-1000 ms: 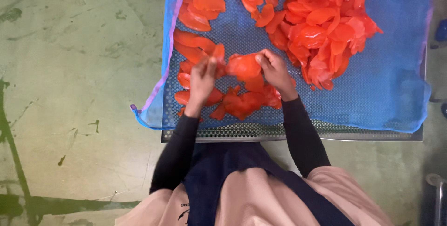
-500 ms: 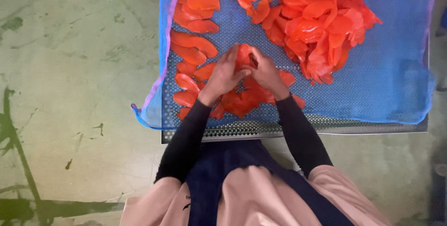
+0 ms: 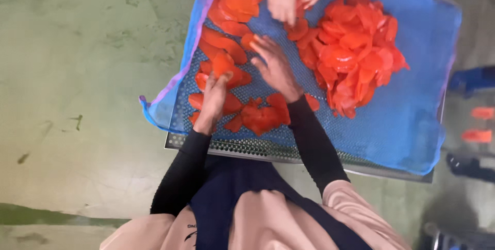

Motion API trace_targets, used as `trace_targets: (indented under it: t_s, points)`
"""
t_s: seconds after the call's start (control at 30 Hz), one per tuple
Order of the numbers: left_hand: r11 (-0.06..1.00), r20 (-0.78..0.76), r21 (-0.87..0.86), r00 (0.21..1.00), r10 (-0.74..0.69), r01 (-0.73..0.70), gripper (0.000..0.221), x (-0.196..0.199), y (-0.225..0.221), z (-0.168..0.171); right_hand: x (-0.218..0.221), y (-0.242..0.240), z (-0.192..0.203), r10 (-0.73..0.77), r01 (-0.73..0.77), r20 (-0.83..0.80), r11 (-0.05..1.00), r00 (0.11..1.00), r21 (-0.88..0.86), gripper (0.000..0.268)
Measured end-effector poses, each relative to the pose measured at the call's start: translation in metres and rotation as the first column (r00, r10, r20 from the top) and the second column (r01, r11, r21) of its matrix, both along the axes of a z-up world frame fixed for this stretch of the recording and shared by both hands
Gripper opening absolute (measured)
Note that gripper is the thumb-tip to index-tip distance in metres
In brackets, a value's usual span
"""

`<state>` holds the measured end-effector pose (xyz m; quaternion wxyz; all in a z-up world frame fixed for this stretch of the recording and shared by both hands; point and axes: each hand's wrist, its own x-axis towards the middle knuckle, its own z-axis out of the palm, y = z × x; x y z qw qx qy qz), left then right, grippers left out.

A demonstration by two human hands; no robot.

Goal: The person arranges sliced red bell peppers on a blue mesh tray by hand, spreading them into a single layer. The person picks up individual slices and places them flat on the tray, working methodically across the surface.

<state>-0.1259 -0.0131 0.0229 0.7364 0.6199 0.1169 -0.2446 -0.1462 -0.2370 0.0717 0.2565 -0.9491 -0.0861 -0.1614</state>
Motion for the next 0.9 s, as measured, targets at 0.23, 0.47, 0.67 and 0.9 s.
trace_targets:
  t_s: [0.23,0.47,0.67,0.9]
  points:
    - [0.949,0.354,-0.083,0.899,-0.258,0.304,0.020,-0.020,0.017,0.028,-0.051,0.049,0.024,0.203,-0.133,-0.229,0.949,0.952,0.287,0.079]
    - [0.971,0.226,-0.114,0.958,-0.179,0.208,0.012,-0.020,-0.003,-0.025,-0.071,0.033,0.013,-0.019,0.097,-0.197,0.913,0.980,0.395,0.049]
    - [0.992,0.177,-0.086,0.981,-0.080,0.096,0.024,-0.013,0.010,0.022,-0.052,0.008,0.000,-0.161,0.233,-0.180,0.822,0.970,0.519,0.040]
    - [0.994,0.109,-0.064,0.991,-0.084,0.091,0.074,-0.004,-0.005,0.047,-0.041,0.017,-0.001,-0.130,0.190,-0.140,0.748,0.982,0.636,0.039]
